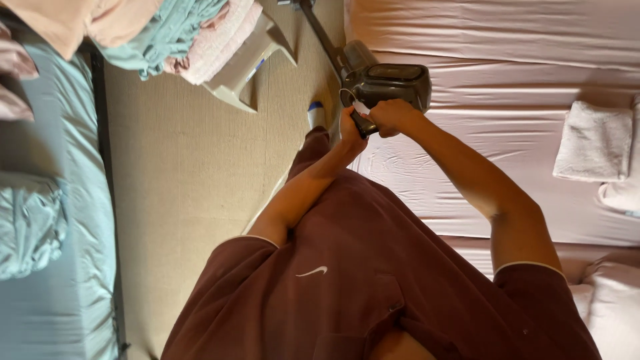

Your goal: The person uses a corded stick vacuum cleaner to clean the carpeted floor of a bedroom. They move the vacuum back and forth between two beds and around a metal bed frame, systematically covering the floor area.

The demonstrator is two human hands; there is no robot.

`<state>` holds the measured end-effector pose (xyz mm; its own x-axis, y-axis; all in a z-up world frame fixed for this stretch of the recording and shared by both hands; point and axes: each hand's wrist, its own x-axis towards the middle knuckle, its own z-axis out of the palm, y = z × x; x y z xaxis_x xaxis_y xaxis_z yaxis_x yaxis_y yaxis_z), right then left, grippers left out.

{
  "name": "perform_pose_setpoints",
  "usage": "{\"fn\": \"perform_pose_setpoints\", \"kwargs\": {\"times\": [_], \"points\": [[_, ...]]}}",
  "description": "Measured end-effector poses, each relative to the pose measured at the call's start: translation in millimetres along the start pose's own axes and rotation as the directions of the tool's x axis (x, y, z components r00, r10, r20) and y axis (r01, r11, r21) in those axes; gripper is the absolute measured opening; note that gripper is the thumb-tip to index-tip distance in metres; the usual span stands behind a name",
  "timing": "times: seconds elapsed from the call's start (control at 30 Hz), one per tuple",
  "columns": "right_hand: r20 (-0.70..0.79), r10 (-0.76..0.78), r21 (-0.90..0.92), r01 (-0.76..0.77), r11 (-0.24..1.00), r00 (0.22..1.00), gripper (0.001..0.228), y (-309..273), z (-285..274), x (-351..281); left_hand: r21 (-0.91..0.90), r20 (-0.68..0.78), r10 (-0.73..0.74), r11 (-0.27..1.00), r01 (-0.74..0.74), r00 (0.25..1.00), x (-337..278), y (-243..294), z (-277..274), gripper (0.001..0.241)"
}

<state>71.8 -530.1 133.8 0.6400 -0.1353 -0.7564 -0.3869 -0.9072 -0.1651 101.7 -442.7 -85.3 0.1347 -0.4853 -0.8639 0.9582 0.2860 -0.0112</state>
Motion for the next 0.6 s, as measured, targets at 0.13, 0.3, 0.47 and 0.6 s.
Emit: {"fn": "perform_pose_setpoints", "kwargs": {"times": [0.13,0.3,0.47,0.6], "points": [[0.067,-0.011,-0.014,0.012,1.000,0.998,0.018,25,5,32,0.047,-0.028,0.001,0.999,0.000,1.000,20,1,9,0.033],[0.020,0.003,0.029,-0.004,1.000,1.000,0.016,56,-19,66,0.110,0.004,0.060,0.992,-0.060,0.998,75,12,36,0.033],[0.068,-0.043,-0.040,0.046,0.998,0.997,0.021,78,-85,109,0.106,-0.005,0.068,0.992,-0.067,0.998,120,49,80,0.032],[0.064,-0.100,-0.051,0.103,0.993,0.993,0.018,104,-125,158,0.117,-0.110,0.095,0.990,-0.083,0.989,153,85,121,0.030]]}}
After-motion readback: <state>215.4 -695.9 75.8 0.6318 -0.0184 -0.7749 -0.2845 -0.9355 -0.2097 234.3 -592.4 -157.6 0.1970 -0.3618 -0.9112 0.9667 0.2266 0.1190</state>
